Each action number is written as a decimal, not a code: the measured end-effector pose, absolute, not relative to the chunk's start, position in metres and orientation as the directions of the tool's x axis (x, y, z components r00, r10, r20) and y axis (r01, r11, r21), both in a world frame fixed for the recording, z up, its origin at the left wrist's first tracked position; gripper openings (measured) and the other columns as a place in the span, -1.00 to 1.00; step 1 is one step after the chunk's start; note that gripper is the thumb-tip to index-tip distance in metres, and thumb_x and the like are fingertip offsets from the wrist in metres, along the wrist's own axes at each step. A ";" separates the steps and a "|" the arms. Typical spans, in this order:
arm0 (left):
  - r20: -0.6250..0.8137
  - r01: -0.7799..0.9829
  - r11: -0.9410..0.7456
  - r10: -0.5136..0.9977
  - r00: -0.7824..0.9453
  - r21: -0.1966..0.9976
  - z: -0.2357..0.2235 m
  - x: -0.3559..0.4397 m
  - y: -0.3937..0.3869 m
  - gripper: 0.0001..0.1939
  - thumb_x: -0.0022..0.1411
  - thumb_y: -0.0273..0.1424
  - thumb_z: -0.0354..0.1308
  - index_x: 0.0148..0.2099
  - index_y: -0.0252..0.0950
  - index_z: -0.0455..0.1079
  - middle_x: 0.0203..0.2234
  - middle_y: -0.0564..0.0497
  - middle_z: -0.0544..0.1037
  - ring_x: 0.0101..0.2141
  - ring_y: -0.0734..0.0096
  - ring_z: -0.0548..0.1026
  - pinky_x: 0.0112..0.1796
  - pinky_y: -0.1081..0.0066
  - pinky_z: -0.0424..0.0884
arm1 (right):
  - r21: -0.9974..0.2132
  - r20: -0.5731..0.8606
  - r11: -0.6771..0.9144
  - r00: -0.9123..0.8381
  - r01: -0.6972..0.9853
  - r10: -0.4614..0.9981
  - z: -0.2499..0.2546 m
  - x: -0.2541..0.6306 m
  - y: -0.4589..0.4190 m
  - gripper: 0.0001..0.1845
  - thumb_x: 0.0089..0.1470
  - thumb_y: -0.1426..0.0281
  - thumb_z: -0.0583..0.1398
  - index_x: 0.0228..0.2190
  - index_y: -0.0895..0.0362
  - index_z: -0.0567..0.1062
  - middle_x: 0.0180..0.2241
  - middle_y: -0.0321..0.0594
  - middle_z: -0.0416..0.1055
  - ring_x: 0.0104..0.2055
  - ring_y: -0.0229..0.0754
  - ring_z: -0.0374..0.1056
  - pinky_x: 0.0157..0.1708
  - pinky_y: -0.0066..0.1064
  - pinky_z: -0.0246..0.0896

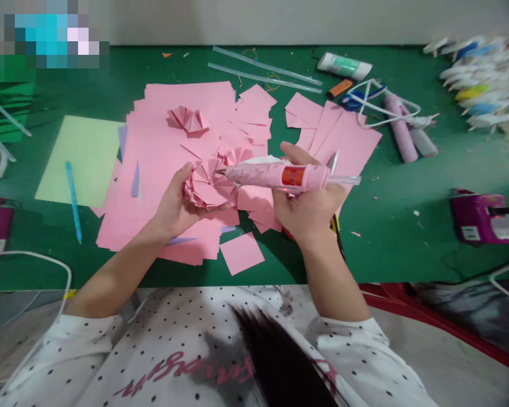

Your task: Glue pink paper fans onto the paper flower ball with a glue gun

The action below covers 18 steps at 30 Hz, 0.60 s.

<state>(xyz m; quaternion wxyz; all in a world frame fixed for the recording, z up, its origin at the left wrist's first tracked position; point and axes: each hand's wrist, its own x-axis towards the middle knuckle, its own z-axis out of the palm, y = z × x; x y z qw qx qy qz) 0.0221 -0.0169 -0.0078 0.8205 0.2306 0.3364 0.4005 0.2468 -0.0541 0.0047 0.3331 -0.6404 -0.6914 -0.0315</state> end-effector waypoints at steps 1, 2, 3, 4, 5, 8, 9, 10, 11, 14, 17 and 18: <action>-0.362 -0.507 0.567 0.817 0.449 0.650 -0.008 0.022 -0.017 -0.49 0.28 0.01 0.28 0.10 -0.22 0.56 0.12 -0.09 0.64 0.34 -0.27 0.39 0.04 0.02 0.65 | -0.395 0.482 0.166 0.050 0.904 0.875 0.005 0.247 -0.054 -0.54 0.20 0.30 0.09 0.09 0.05 0.52 0.07 0.05 0.65 0.04 0.14 0.64 -0.17 -0.05 0.58; -0.357 -0.509 0.560 0.821 0.445 0.653 -0.008 0.022 -0.017 -0.48 0.28 0.02 0.27 0.10 -0.22 0.55 0.12 -0.09 0.64 0.35 -0.27 0.38 0.05 0.01 0.65 | -0.402 0.466 0.155 0.056 0.902 0.883 0.005 0.247 -0.054 -0.53 0.19 0.30 0.10 0.09 0.04 0.52 0.08 0.05 0.64 0.06 0.14 0.63 -0.17 -0.05 0.58; -0.352 -0.509 0.555 0.824 0.443 0.658 -0.008 0.021 -0.017 -0.47 0.28 0.03 0.27 0.11 -0.21 0.55 0.11 -0.09 0.65 0.36 -0.27 0.37 0.07 0.00 0.64 | -0.404 0.457 0.147 0.060 0.903 0.887 0.005 0.248 -0.055 -0.52 0.18 0.30 0.10 0.10 0.03 0.51 0.08 0.04 0.64 0.07 0.14 0.62 -0.16 -0.05 0.58; -0.348 -0.508 0.550 0.827 0.442 0.663 -0.007 0.021 -0.017 -0.46 0.28 0.05 0.27 0.11 -0.21 0.54 0.10 -0.09 0.65 0.36 -0.28 0.37 0.08 -0.01 0.63 | -0.403 0.453 0.141 0.063 0.904 0.889 0.005 0.248 -0.055 -0.51 0.17 0.31 0.11 0.11 0.03 0.51 0.08 0.03 0.64 0.08 0.14 0.62 -0.15 -0.05 0.58; -0.344 -0.508 0.544 0.831 0.438 0.668 -0.007 0.021 -0.017 -0.45 0.27 0.06 0.27 0.11 -0.21 0.54 0.09 -0.09 0.65 0.36 -0.29 0.37 0.09 -0.03 0.62 | -0.400 0.451 0.133 0.068 0.907 0.890 0.005 0.248 -0.055 -0.50 0.16 0.32 0.11 0.12 0.02 0.50 0.07 0.02 0.64 0.08 0.14 0.62 -0.15 -0.05 0.58; -0.352 -0.514 0.530 0.843 0.407 0.675 -0.005 0.021 -0.016 -0.45 0.26 0.08 0.28 0.10 -0.19 0.54 0.10 -0.09 0.65 0.35 -0.31 0.38 0.06 -0.03 0.64 | -0.392 0.448 0.127 0.069 0.911 0.891 0.004 0.249 -0.055 -0.47 0.16 0.33 0.09 0.15 0.01 0.48 0.06 -0.02 0.66 0.07 0.12 0.62 -0.14 -0.04 0.58; -0.359 -0.518 0.525 0.847 0.392 0.675 -0.005 0.021 -0.016 -0.46 0.25 0.07 0.29 0.09 -0.18 0.54 0.10 -0.09 0.65 0.34 -0.32 0.39 0.03 -0.02 0.66 | -0.390 0.449 0.130 0.065 0.912 0.891 0.004 0.250 -0.055 -0.47 0.16 0.33 0.09 0.15 0.01 0.49 0.05 -0.02 0.66 0.06 0.12 0.63 -0.14 -0.04 0.58; -0.367 -0.523 0.523 0.850 0.379 0.672 -0.004 0.021 -0.016 -0.48 0.25 0.06 0.29 0.07 -0.18 0.54 0.11 -0.08 0.64 0.33 -0.32 0.39 -0.01 0.00 0.67 | -0.390 0.452 0.136 0.061 0.911 0.890 0.003 0.250 -0.055 -0.47 0.16 0.33 0.09 0.15 0.01 0.49 0.05 -0.02 0.66 0.05 0.12 0.63 -0.15 -0.04 0.58; -0.374 -0.528 0.523 0.851 0.368 0.669 -0.004 0.020 -0.015 -0.50 0.25 0.05 0.30 0.06 -0.17 0.55 0.11 -0.08 0.64 0.33 -0.33 0.40 -0.05 0.02 0.69 | -0.391 0.458 0.146 0.055 0.909 0.887 0.002 0.251 -0.054 -0.47 0.16 0.34 0.10 0.16 0.02 0.50 0.04 -0.01 0.67 0.04 0.12 0.64 -0.15 -0.04 0.58; -0.384 -0.532 0.523 0.852 0.356 0.666 -0.004 0.019 -0.014 -0.50 0.25 0.05 0.29 0.06 -0.17 0.54 0.10 -0.07 0.64 0.33 -0.32 0.39 -0.07 0.05 0.69 | -0.402 0.476 0.173 0.044 0.899 0.878 0.001 0.253 -0.054 -0.46 0.18 0.35 0.10 0.17 0.04 0.50 0.02 0.00 0.68 0.02 0.12 0.64 -0.16 -0.05 0.58; -0.376 -0.531 0.521 0.852 0.363 0.668 -0.006 0.017 -0.013 -0.47 0.25 0.05 0.28 0.11 -0.16 0.53 0.08 -0.06 0.65 0.33 -0.29 0.39 0.01 0.04 0.66 | -0.404 0.450 0.164 0.039 0.900 0.892 0.000 0.253 -0.055 -0.44 0.20 0.34 0.07 0.20 0.02 0.49 -0.01 -0.04 0.68 0.02 0.10 0.65 -0.16 -0.06 0.58; -0.374 -0.535 0.518 0.855 0.360 0.667 -0.007 0.017 -0.013 -0.47 0.25 0.05 0.28 0.12 -0.16 0.52 0.08 -0.05 0.65 0.32 -0.28 0.40 0.01 0.05 0.66 | -0.402 0.441 0.159 0.038 0.902 0.897 0.000 0.254 -0.055 -0.44 0.20 0.34 0.06 0.20 0.01 0.49 -0.01 -0.06 0.69 0.01 0.08 0.65 -0.16 -0.07 0.58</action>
